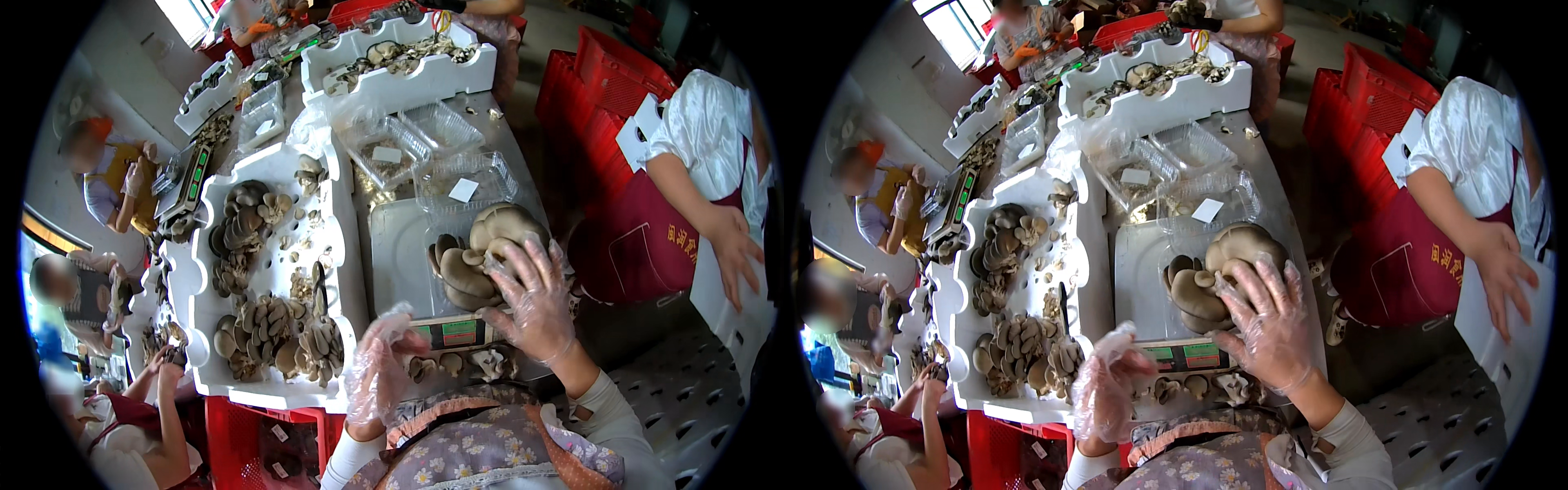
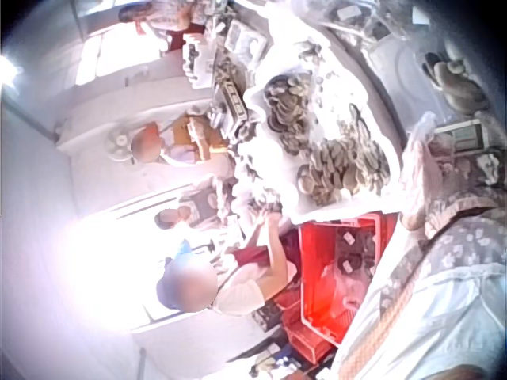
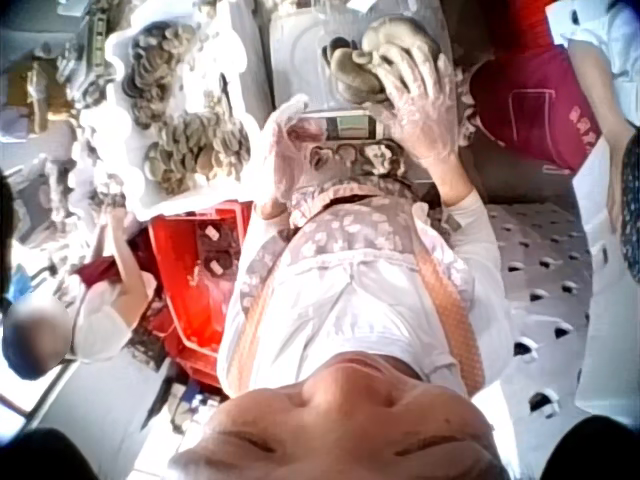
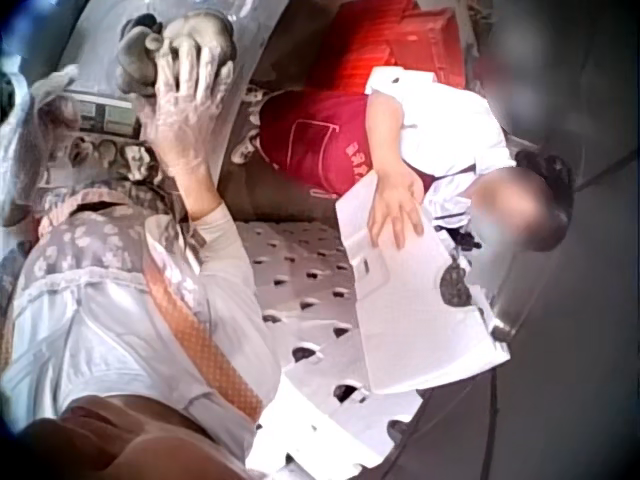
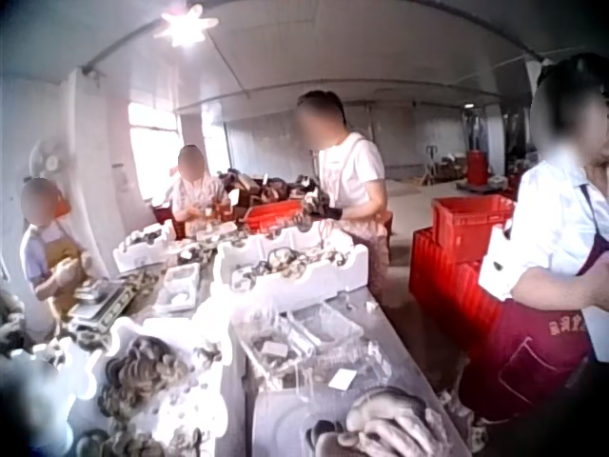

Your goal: The person trims the stems of oyster mushrooms using scissors, places them into clear plastic containers, weighs them on a digital scale, and then puts the containers into a red basket. The process is repeated continuously.

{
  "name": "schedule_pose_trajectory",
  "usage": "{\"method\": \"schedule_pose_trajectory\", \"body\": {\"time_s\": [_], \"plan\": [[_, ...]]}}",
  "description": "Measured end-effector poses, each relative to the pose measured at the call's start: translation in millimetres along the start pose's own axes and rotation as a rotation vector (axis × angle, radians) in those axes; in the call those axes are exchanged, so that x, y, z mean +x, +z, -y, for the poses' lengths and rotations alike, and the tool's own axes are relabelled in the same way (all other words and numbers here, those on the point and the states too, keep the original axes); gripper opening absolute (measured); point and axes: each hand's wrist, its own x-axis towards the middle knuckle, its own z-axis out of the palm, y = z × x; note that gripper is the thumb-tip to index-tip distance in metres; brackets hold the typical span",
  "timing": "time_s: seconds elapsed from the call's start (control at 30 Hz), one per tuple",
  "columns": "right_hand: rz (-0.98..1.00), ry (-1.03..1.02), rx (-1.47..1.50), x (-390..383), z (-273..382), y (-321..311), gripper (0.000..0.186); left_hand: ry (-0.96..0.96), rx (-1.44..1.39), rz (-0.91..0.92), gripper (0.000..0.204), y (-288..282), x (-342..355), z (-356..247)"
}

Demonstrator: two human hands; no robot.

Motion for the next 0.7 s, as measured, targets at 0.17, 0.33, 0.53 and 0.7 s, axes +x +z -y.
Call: {"method": "schedule_pose_trajectory", "body": {"time_s": [0.17,0.33,0.53,0.7], "plan": [[-0.312,-0.002,0.173,3.6,3.8,-23.4,0.059,0.042,-0.104,-0.101,0.052,-7.7,2.0,-26.6],[-0.123,-0.18,0.596,35.2,39.6,-50.2,0.05,0.222,0.132,-0.123,0.063,4.6,14.6,-39.3],[-0.007,-0.482,0.664,67.8,94.4,-19.1,0.031,0.242,0.207,-0.132,0.063,17.8,46.1,-57.3],[0.046,-0.5,0.667,82.0,102.3,-26.4,0.014,0.102,-0.196,-0.177,0.069,22.5,57.3,-69.1]]}}
